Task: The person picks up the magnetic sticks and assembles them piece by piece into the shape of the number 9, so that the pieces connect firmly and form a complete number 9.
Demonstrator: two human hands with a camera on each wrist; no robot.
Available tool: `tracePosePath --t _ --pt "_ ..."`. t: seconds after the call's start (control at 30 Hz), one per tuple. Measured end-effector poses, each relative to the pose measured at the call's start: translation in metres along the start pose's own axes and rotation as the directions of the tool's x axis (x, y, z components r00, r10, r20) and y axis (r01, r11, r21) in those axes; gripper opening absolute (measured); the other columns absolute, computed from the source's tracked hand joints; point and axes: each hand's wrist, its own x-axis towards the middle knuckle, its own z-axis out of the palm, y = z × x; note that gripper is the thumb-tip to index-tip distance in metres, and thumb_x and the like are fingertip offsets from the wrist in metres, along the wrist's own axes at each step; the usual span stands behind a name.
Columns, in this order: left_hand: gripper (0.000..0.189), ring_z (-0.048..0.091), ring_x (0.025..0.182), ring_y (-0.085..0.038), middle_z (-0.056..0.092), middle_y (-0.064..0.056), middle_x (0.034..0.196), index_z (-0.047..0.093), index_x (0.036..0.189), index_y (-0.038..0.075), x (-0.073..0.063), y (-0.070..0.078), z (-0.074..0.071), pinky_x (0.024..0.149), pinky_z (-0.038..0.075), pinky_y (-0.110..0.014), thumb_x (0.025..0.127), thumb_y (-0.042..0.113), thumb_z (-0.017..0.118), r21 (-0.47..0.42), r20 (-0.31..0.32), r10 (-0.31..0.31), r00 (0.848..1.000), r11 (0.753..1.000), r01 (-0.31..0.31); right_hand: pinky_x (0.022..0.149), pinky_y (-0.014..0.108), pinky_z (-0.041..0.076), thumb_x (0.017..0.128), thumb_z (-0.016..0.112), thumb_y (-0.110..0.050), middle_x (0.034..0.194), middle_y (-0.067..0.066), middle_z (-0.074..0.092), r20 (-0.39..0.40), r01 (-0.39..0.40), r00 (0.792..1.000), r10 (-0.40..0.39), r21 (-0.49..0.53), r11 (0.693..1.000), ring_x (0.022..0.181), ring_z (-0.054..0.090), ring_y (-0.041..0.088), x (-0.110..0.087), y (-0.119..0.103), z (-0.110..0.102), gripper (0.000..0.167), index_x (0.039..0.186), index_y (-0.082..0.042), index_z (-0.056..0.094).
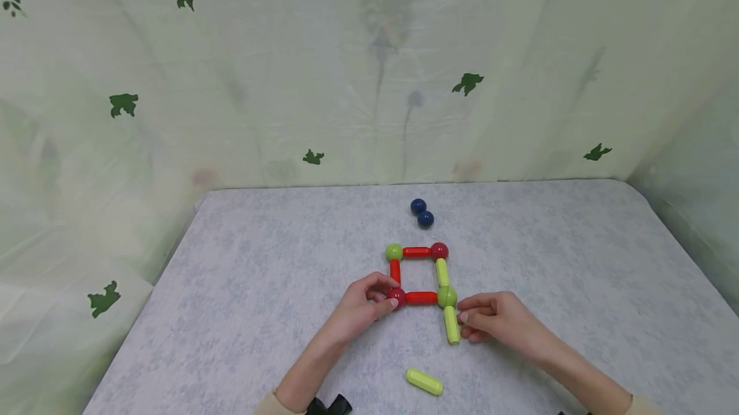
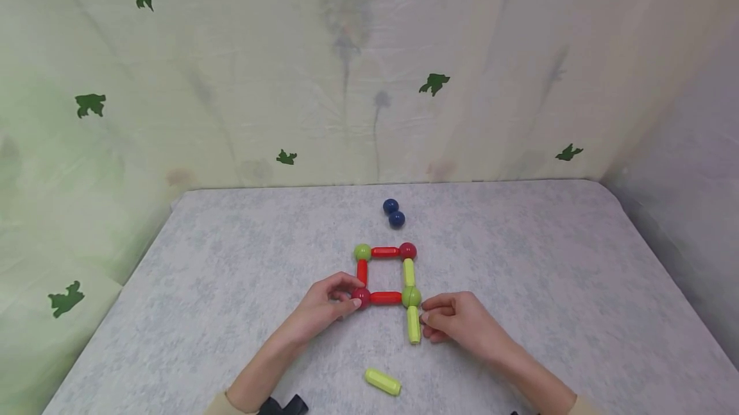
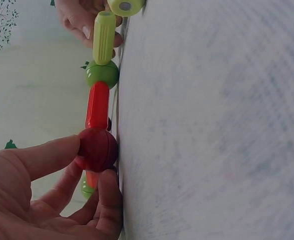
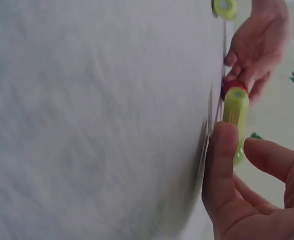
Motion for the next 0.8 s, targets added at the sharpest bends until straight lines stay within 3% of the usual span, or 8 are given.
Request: tracePosePath --t 0.13,0.23,0.33,0.47,0.8 --pt "0.023 0.052 0.080 -0.020 0.059 -0.006 0.095 0.066 0.112 0.009 0.000 0.000 0.000 0.062 0.044 -0.026 0.089 0.009 0.070 0.010 -0.006 -0.005 1.000 1.000 0.005 0.072 0.035 0.057 0.094 0.066 -0.009 0.097 0.013 0.071 -0.083 0.006 0.997 -0.011 -0.056 0.998 0.079 0.068 0.022 0.010 -0.007 -0.010 0.035 0.121 0.012 0.059" --pt "0.023 0.053 0.080 -0.020 0.059 -0.006 0.096 0.066 0.111 0.010 0.002 -0.001 0.000 0.062 0.045 -0.026 0.089 0.009 0.070 0.016 -0.008 -0.008 1.000 1.000 0.008 0.074 0.034 0.057 0.094 0.066 -0.009 0.102 0.012 0.070 -0.128 0.055 0.989 -0.074 -0.144 0.988 0.083 0.068 0.022 0.021 -0.012 -0.020 0.033 0.122 0.007 0.061" --pt "0.023 0.053 0.081 -0.021 0.059 -0.006 0.097 0.066 0.111 0.010 0.002 -0.003 0.001 0.063 0.045 -0.027 0.089 0.007 0.070 0.014 -0.007 -0.008 1.000 1.000 0.008 0.077 0.034 0.056 0.093 0.066 -0.007 0.107 0.009 0.068 -0.121 0.162 0.971 -0.208 -0.311 0.937 0.091 0.066 0.021 0.034 -0.013 -0.031 0.032 0.124 0.001 0.061" --pt "0.023 0.053 0.082 -0.021 0.059 -0.006 0.099 0.066 0.112 0.010 0.002 -0.003 0.001 0.064 0.046 -0.027 0.089 0.006 0.069 0.008 -0.007 -0.006 1.000 1.000 0.006 0.082 0.036 0.054 0.091 0.065 -0.002 0.113 0.007 0.067 -0.075 0.284 0.929 -0.363 -0.485 0.827 0.098 0.064 0.021 0.053 -0.012 -0.042 0.036 0.126 -0.005 0.061" --pt "0.025 0.052 0.081 -0.020 0.059 -0.006 0.098 0.065 0.115 0.008 0.001 -0.001 0.001 0.062 0.044 -0.027 0.090 0.006 0.069 -0.008 -0.007 0.008 1.000 1.000 -0.008 0.088 0.046 0.052 0.092 0.064 0.000 0.127 0.009 0.062 0.007 0.410 0.878 -0.478 -0.527 0.745 0.113 0.058 0.029 0.105 -0.030 -0.061 0.038 0.129 -0.008 0.062"
